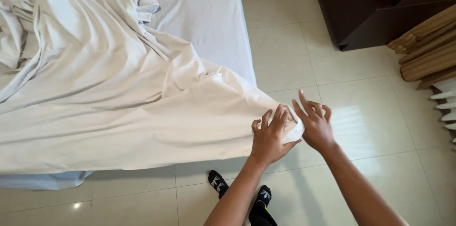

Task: The person folds a white bed sheet on a bed by hand. They smooth the fabric, fold the edges, and roll the sheet into a compact bundle.

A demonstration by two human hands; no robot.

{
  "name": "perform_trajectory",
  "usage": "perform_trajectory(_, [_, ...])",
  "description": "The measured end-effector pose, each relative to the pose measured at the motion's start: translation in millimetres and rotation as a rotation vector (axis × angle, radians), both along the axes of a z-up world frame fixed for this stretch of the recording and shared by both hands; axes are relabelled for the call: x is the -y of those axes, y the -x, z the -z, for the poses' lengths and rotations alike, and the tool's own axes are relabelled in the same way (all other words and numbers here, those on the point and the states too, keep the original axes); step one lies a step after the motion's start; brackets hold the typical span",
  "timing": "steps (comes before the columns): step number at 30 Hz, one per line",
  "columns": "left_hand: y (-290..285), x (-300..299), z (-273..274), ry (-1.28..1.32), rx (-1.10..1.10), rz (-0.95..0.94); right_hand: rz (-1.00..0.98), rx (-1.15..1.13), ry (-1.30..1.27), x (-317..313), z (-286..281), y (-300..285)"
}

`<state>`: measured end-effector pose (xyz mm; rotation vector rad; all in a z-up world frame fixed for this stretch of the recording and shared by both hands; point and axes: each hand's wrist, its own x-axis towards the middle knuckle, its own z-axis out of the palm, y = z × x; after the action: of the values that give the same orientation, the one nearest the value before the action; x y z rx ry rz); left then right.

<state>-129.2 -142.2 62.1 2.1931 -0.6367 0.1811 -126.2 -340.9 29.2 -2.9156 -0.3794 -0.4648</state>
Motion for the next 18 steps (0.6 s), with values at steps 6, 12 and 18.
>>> perform_trajectory(6, [7,-8,37,-0.104,0.127,-0.079,0.025,-0.065,0.077,-21,7,7])
perform_trajectory(12, [29,-37,30,-0.06,0.145,-0.095,-0.125,-0.05,-0.226,-64,-1,-9])
perform_trajectory(18, [51,-70,16,-0.037,0.165,-0.058,-0.161,-0.177,-0.052,-85,22,-37])
